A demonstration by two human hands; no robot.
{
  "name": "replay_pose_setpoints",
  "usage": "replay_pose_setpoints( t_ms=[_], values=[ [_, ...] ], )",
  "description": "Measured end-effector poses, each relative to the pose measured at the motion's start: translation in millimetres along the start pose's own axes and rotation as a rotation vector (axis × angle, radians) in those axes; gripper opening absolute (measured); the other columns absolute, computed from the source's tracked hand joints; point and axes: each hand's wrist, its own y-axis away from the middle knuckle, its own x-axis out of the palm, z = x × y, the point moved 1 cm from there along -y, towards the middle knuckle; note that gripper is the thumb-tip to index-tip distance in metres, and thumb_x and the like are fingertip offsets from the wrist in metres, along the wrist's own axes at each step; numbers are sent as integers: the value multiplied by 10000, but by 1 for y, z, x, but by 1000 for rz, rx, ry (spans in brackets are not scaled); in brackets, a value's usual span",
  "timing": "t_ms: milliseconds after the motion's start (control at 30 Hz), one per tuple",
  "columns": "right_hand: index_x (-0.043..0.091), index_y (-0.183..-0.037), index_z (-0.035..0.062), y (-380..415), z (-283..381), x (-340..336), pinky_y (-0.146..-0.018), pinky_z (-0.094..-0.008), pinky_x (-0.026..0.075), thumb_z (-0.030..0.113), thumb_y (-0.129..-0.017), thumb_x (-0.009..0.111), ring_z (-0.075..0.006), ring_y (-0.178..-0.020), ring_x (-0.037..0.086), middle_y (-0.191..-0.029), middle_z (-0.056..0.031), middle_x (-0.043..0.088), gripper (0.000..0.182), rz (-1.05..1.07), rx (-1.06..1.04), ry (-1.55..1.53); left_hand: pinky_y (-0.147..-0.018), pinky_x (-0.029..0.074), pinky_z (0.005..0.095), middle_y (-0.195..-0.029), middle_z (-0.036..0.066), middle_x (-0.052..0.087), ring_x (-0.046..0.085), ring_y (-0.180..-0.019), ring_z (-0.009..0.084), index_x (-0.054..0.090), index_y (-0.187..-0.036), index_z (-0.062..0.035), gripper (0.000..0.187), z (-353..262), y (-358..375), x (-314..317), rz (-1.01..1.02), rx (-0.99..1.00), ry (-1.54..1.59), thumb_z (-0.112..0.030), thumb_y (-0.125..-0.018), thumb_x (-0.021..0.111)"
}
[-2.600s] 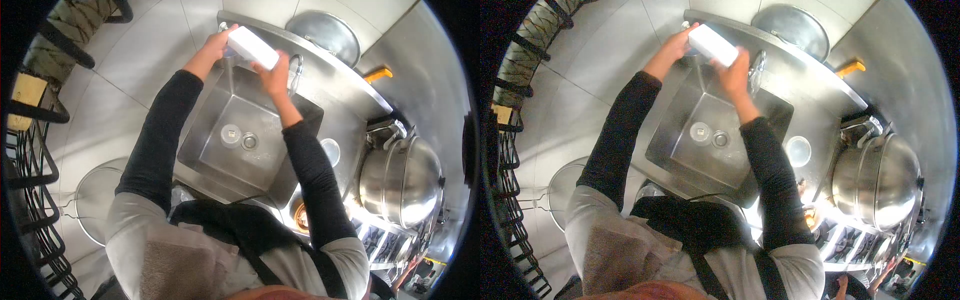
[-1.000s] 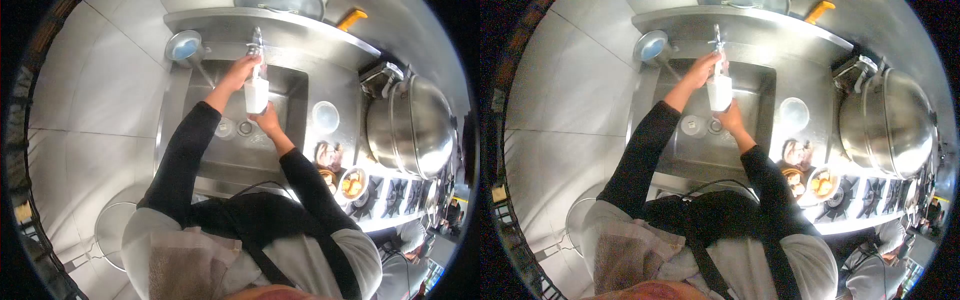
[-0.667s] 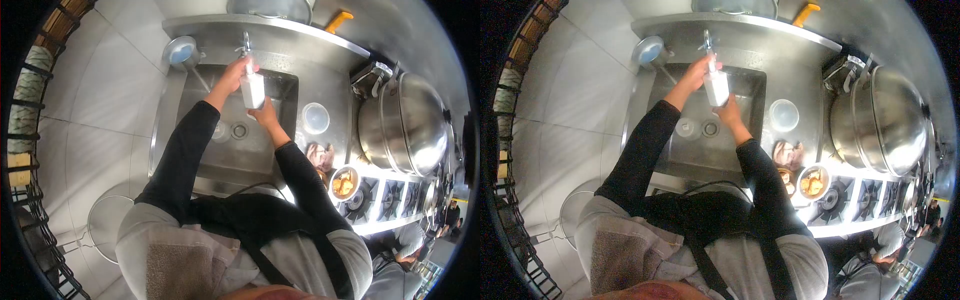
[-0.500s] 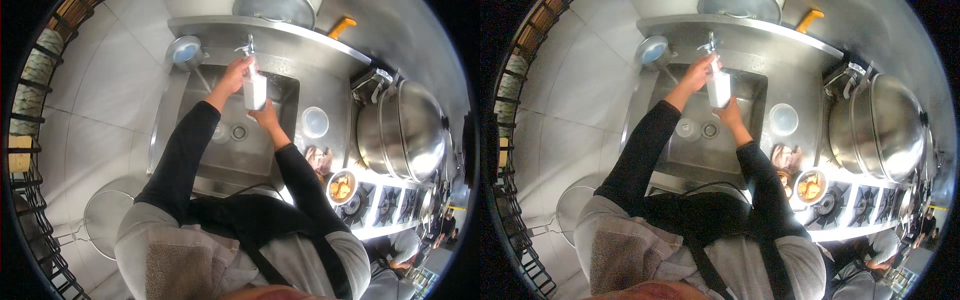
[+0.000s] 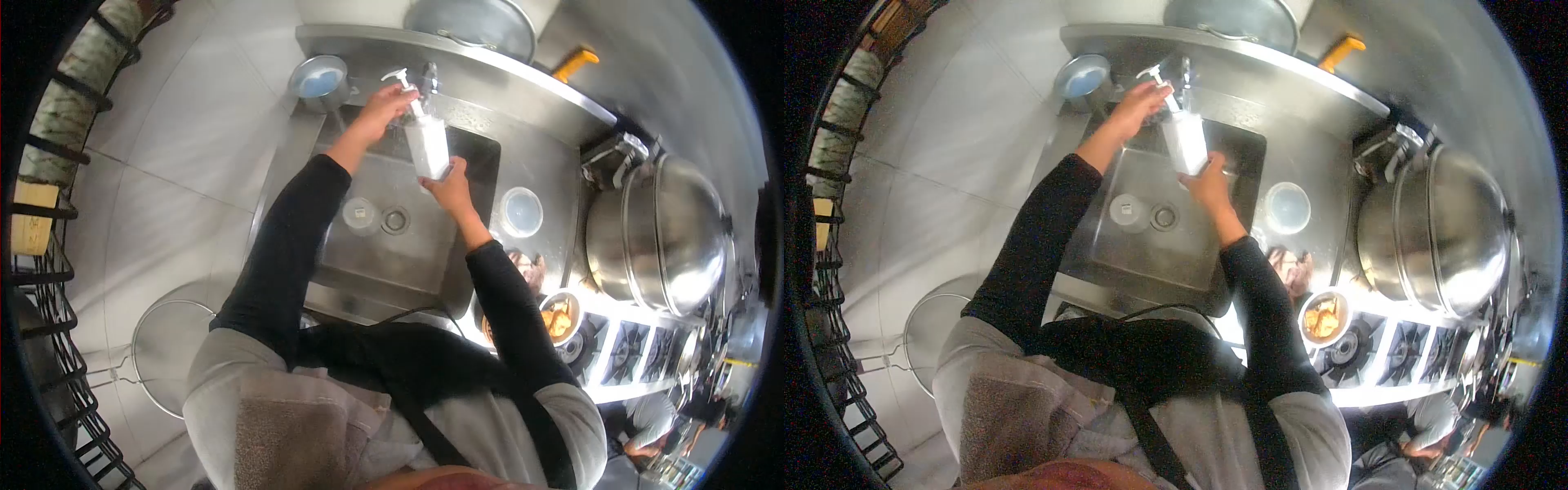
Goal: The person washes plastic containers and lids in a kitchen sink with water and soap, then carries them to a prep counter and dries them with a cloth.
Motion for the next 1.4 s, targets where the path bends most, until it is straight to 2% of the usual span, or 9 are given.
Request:
replay_pose_setpoints(
  t_ms=[100, 133, 167, 233, 467, 600, 900, 1200, 1400],
  values=[
    [382, -1240, -35, -6, 41, 20, -833, -454, 509, 244, -688, 848, -393, -983, 631, -1080, -265, 610, 774, 18, -208, 6, -796, 416, 250, -1098, -3, 649, 567, -944, 123, 652, -1128, -86, 362, -10, -15, -76, -85, 19, -57, -326, -864, 714],
    [382, -1240, -32, -19, 65, 25, -832, -459, 509, 256, -693, 841, -407, -977, 631, -1076, -275, 607, 770, 7, -281, 67, -654, 434, 221, -1026, 17, 672, 594, -886, 78, 678, -1031, -87, 282, -9, -28, -111, -183, 26, 28, -302, -854, 728],
    [382, -1240, -28, -31, 89, 29, -832, -465, 510, 267, -697, 835, -422, -970, 632, -1071, -285, 605, 766, -5, -352, 128, -615, 431, 219, -992, 19, 667, 595, -852, 82, 667, -1034, -91, 272, -34, -19, -125, -380, -80, 62, -298, -867, 720],
    [399, -1258, 43, -58, 146, 28, -886, -444, 490, 366, -734, 800, -422, -1038, 618, -1077, -287, 629, 734, 94, -288, 184, -580, 427, 191, -947, 30, 648, 602, -793, 108, 643, -1058, -85, 296, -36, -32, -178, -432, -57, 268, -302, -872, 720],
    [612, -1142, 19, -190, 255, 48, -912, -446, 510, 388, -641, 759, -421, -992, 634, -1061, -283, 642, 639, 36, -749, 437, -602, 559, 204, -954, 99, 652, 644, -793, 161, 611, -1106, -42, 250, 0, -82, -274, -506, -40, 551, -239, -952, 606],
    [599, -1188, 4, -204, 318, 55, -905, -416, 503, 397, -618, 776, -389, -1027, 633, -1049, -198, 685, 715, 48, -741, 489, -677, 559, 244, -1066, 55, 670, 650, -817, 148, 608, -1165, -88, 279, 23, -98, -275, -591, -184, 664, -282, -974, 548],
    [584, -1216, 22, -195, 381, 63, -916, -421, 503, 241, -629, 786, -380, -1060, 603, -1086, -220, 647, 658, 29, -942, 499, -477, 287, 216, -1131, 67, 690, 513, -545, 34, 601, -1129, -144, 291, 11, -81, -257, -616, -203, 647, -374, -953, 567],
    [615, -1188, 37, -215, 377, 63, -906, -428, 500, 293, -602, 803, -377, -1050, 599, -1095, -214, 647, 667, 10, -1132, 470, -496, 279, 213, -965, 8, 690, 589, -636, 39, 600, -1074, -157, 237, 3, -80, -252, -575, -190, 759, -355, -947, 578],
    [598, -1095, 31, -171, 326, 34, -874, -450, 494, 278, -656, 796, -383, -1024, 604, -1050, -211, 646, 541, -86, -1073, 149, -698, 480, 324, -1088, 60, 648, 640, -927, 191, 556, -1138, -120, 283, -32, -42, -213, -469, -114, 838, -334, -953, 548]
  ],
)
